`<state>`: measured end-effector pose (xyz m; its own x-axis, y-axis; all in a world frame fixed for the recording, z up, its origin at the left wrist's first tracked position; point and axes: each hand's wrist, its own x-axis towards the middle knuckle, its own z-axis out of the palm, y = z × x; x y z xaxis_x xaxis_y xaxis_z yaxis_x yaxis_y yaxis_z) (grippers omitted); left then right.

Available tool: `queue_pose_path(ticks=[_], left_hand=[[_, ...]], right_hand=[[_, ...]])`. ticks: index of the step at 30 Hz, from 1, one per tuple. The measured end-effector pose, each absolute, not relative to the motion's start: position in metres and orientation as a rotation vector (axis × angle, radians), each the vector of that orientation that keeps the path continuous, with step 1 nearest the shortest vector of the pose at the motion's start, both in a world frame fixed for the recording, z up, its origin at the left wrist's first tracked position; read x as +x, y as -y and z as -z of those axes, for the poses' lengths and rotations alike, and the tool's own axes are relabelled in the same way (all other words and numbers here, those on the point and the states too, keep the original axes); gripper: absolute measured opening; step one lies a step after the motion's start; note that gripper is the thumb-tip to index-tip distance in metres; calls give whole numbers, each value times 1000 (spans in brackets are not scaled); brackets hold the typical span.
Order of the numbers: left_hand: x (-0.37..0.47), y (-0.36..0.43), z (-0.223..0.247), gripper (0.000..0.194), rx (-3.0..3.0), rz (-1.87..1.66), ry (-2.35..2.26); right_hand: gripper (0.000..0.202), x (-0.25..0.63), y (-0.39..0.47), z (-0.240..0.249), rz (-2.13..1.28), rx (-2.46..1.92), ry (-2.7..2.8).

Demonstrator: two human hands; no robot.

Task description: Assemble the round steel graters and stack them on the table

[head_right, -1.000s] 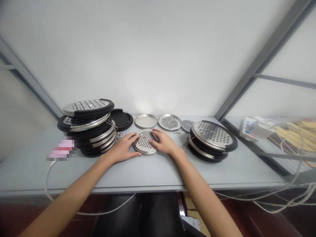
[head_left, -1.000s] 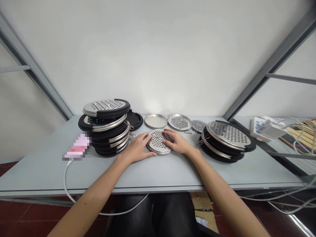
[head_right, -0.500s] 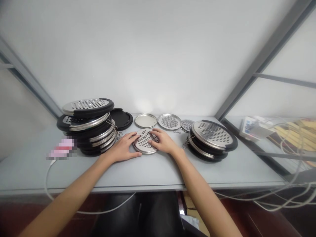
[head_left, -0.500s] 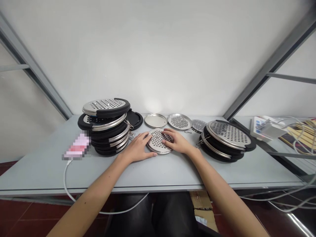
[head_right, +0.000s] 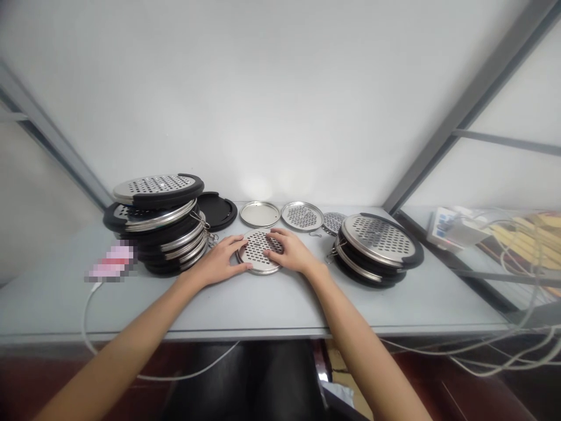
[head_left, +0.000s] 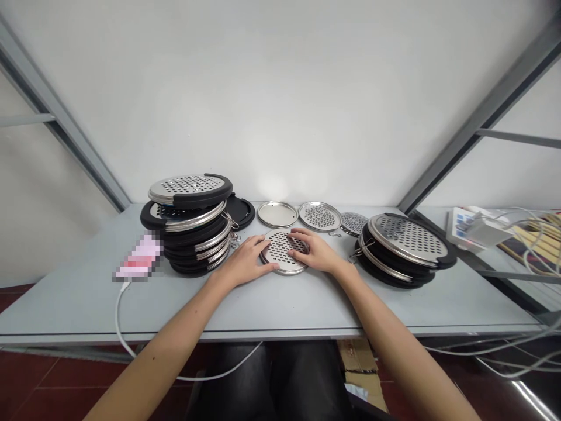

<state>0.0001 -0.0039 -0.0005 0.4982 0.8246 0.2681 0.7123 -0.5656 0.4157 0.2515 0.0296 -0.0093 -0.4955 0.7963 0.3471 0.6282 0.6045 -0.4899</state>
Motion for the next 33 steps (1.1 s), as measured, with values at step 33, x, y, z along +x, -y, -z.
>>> queue_pose_path(ticks=[33], left_hand=[[1,0,-4,46,2142,-989,-1342]], right_hand=[[46,262,-33,-6,-716,-1063,1939]])
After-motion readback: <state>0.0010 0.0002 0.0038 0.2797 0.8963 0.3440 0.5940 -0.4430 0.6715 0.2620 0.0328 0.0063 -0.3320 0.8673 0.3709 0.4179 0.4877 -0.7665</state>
